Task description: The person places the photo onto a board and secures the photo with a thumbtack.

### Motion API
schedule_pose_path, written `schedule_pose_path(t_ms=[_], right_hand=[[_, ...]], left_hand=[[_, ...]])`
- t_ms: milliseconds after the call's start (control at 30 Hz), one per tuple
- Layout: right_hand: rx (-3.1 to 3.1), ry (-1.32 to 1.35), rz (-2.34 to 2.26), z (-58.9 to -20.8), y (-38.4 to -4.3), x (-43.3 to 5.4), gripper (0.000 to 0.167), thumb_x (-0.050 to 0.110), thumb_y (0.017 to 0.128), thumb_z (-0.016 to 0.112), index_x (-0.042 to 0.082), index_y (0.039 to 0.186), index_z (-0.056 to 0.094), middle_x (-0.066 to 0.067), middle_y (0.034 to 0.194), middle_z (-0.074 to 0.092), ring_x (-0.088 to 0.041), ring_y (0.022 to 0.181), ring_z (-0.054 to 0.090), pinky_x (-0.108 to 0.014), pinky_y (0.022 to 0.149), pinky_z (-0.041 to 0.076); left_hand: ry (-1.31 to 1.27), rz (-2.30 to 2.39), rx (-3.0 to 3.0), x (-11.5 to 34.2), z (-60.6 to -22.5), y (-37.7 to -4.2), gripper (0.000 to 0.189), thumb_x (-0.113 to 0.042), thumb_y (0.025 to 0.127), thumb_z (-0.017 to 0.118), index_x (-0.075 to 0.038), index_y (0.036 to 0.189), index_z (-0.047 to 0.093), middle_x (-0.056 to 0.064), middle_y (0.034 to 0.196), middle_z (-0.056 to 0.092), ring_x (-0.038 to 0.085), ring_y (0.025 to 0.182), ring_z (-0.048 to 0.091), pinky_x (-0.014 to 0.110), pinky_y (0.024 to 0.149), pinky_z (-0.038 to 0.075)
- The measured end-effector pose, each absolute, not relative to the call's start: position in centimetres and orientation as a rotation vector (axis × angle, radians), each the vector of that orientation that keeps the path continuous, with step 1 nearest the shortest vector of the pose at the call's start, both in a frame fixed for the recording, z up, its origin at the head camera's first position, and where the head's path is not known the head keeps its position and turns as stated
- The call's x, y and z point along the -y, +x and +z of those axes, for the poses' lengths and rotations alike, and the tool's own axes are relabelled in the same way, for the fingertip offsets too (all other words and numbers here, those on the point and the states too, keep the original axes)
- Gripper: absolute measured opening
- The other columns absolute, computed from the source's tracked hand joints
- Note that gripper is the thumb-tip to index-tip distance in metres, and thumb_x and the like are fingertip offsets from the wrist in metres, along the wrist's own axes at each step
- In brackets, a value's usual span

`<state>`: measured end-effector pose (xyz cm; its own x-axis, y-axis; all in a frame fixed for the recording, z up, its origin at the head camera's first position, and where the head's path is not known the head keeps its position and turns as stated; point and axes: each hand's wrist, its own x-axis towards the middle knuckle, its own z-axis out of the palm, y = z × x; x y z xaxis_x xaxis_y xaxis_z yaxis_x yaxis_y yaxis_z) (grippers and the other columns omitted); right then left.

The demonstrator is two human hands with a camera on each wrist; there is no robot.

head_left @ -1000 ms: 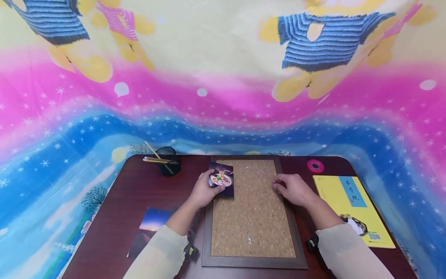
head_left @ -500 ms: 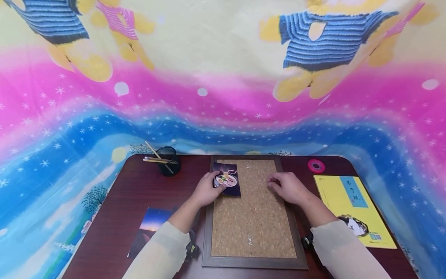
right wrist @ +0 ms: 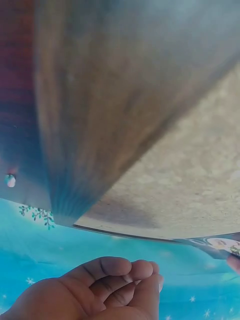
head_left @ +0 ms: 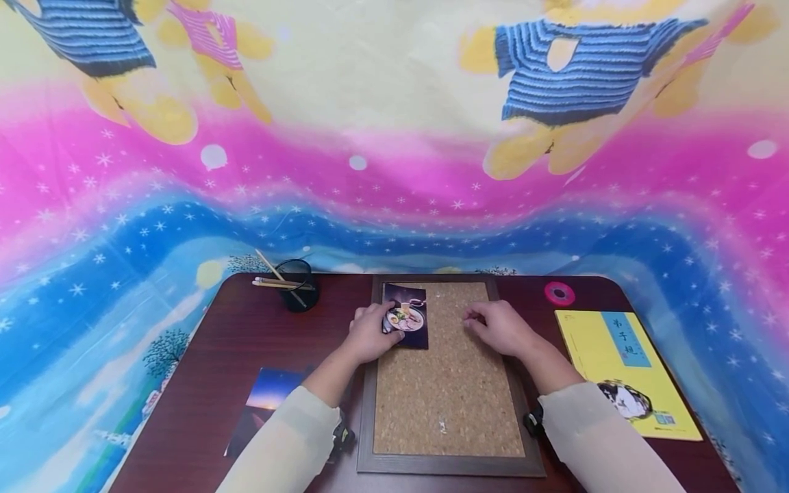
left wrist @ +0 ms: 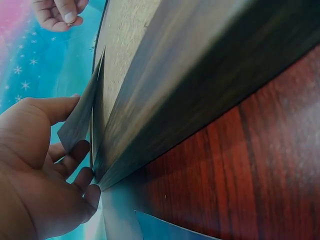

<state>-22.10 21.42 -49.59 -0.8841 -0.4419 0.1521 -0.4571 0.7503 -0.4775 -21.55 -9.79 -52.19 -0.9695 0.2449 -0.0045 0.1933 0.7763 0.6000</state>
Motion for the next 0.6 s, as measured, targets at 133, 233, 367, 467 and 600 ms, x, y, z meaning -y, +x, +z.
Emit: schedule_pose_path(t_ms=[133, 233, 367, 467, 600], right_hand=[[2.913, 0.747, 0.785, -49.5, -22.5, -20.9, 0.008, 0.016, 0.097, 0.073, 0.013, 0.104, 0.077, 0.003, 0.094, 0.075, -0.013, 0.085, 0.069, -0.039, 0.076, 0.058], [2.904, 0.752, 0.785, -49.4, -22.9, -20.5, 0.008, 0.016, 0.097, 0.073, 0.012, 0.103, 0.077, 0.003, 0.094, 0.076, -0.016, 0.087, 0.070, -0.041, 0.078, 0.058], [2.914, 0.754, 0.841, -49.3, -23.6, -19.6, 0.011, 0.016, 0.097, 0.072, 0.010, 0.105, 0.077, 0.003, 0.094, 0.076, -0.016, 0.089, 0.071, -0.040, 0.080, 0.059], [2.929, 0.749, 0.919, -49.2, -24.2, -18.9, 0.014, 0.015, 0.098, 0.071, 0.008, 0.107, 0.077, 0.003, 0.094, 0.075, -0.015, 0.089, 0.070, -0.039, 0.081, 0.059], [2.946, 0.739, 0.997, -49.1, -24.8, -17.9, 0.014, 0.013, 0.099, 0.069, 0.006, 0.108, 0.076, 0.001, 0.095, 0.075, -0.015, 0.089, 0.070, -0.038, 0.081, 0.059]], left_hand=[[0.366, 0.900, -2.908, 9.6, -52.5, -21.9, 0.072, -0.037, 0.088, 0.079, -0.014, 0.151, 0.054, 0.009, 0.142, 0.060, 0.037, 0.127, 0.045, 0.056, 0.094, 0.040], [0.370, 0.887, -2.918, 9.4, -52.6, -22.0, 0.072, -0.038, 0.087, 0.080, -0.014, 0.150, 0.055, 0.009, 0.142, 0.060, 0.037, 0.127, 0.044, 0.056, 0.093, 0.039], [0.350, 0.875, -2.929, 9.1, -52.9, -22.0, 0.074, -0.038, 0.085, 0.082, -0.015, 0.150, 0.056, 0.008, 0.142, 0.059, 0.036, 0.126, 0.043, 0.056, 0.093, 0.038], [0.322, 0.859, -2.933, 9.0, -53.0, -21.9, 0.075, -0.038, 0.084, 0.083, -0.016, 0.150, 0.056, 0.008, 0.142, 0.057, 0.036, 0.127, 0.042, 0.055, 0.094, 0.037], [0.291, 0.857, -2.935, 8.8, -53.0, -21.8, 0.075, -0.039, 0.084, 0.083, -0.016, 0.150, 0.056, 0.009, 0.142, 0.055, 0.036, 0.128, 0.040, 0.055, 0.095, 0.037]])
